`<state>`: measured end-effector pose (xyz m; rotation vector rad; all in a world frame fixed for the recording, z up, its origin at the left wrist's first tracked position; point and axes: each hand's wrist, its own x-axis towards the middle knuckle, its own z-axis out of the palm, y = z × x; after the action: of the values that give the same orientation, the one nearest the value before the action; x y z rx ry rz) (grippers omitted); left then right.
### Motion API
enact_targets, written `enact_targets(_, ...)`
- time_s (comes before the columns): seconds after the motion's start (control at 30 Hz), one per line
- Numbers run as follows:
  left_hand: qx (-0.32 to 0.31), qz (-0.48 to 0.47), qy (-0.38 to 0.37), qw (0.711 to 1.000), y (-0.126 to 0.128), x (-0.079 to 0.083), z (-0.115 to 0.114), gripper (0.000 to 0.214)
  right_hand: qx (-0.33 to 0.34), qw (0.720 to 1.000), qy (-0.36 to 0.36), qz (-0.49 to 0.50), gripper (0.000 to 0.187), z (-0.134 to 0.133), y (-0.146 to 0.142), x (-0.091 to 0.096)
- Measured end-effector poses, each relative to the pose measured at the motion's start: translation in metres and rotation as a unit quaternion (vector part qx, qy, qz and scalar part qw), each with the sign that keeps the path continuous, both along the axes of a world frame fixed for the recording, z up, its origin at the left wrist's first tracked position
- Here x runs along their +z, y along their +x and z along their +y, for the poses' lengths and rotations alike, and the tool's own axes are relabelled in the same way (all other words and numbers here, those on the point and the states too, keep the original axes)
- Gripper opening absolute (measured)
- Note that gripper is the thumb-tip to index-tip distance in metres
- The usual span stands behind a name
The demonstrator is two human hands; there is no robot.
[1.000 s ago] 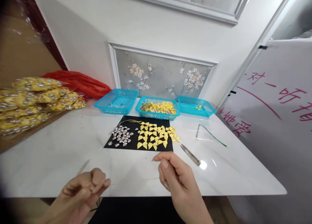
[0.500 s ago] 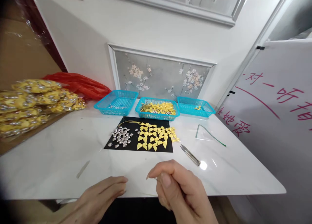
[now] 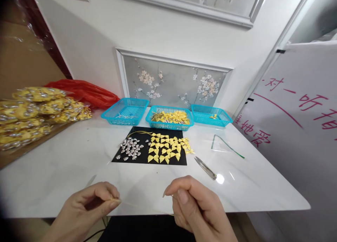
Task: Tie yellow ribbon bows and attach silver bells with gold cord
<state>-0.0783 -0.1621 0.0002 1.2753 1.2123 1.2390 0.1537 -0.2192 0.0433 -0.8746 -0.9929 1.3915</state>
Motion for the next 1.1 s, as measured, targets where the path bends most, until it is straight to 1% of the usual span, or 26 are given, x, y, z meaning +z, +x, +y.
enact_targets(0.13, -0.021, -0.139, -0.069, 0.988, -0.001, 0.004, -0.004, 0.028, -0.006, 0.999, -0.004, -0.042, 0.031, 0.002, 0.005, -0.006)
enact_targets(0.2, -0.035, -0.174, -0.089, 0.98, 0.0, 0.006, -0.007, 0.03, -0.015, 0.997, -0.008, -0.069, 0.033, 0.001, 0.007, -0.009)
enact_targets(0.27, -0.045, -0.182, -0.095, 0.978, 0.002, 0.008, -0.008, 0.032, -0.035, 0.994, -0.006, -0.104, 0.036, 0.0, 0.007, -0.012)
enact_targets(0.37, -0.063, -0.165, -0.096, 0.98, 0.002, 0.006, -0.008, 0.034, -0.099, 0.98, -0.007, -0.172, 0.037, -0.001, 0.01, -0.014)
enact_targets(0.47, -0.097, -0.142, -0.086, 0.981, 0.0, -0.001, -0.006, 0.036, -0.185, 0.953, 0.002, -0.241, 0.033, 0.004, 0.02, -0.016)
enact_targets(0.53, -0.119, -0.136, -0.084, 0.98, -0.001, -0.006, -0.006, 0.037, -0.223, 0.938, 0.023, -0.264, 0.031, 0.009, 0.03, -0.019)
enact_targets(0.63, -0.158, -0.14, -0.099, 0.973, 0.0, -0.013, -0.006, 0.037, -0.254, 0.908, 0.036, -0.33, 0.031, 0.018, 0.047, -0.028)
enact_targets(0.73, -0.18, -0.12, -0.114, 0.97, 0.004, -0.019, -0.003, 0.036, -0.25, 0.87, 0.03, -0.424, 0.033, 0.027, 0.057, -0.041)
enact_targets(0.8, -0.178, -0.078, -0.111, 0.975, 0.006, -0.022, 0.001, 0.034, -0.26, 0.855, 0.019, -0.448, 0.034, 0.032, 0.061, -0.049)
enact_targets(0.9, -0.165, -0.022, -0.102, 0.981, 0.008, -0.024, 0.007, 0.029, -0.322, 0.837, -0.013, -0.443, 0.033, 0.036, 0.065, -0.054)
enact_targets(0.93, -0.154, -0.005, -0.103, 0.983, 0.009, -0.023, 0.01, 0.027, -0.333, 0.838, -0.02, -0.431, 0.033, 0.037, 0.066, -0.054)
enact_targets(0.97, -0.139, 0.015, -0.102, 0.985, 0.009, -0.022, 0.013, 0.025, -0.337, 0.846, -0.023, -0.412, 0.034, 0.038, 0.068, -0.054)
enact_targets(1.03, -0.108, 0.077, -0.086, 0.987, 0.01, -0.019, 0.02, 0.018, -0.328, 0.874, -0.016, -0.359, 0.034, 0.039, 0.071, -0.054)
enact_targets(1.1, -0.081, 0.153, -0.045, 0.984, 0.012, -0.014, 0.029, 0.013, -0.307, 0.901, 0.004, -0.306, 0.032, 0.042, 0.069, -0.056)
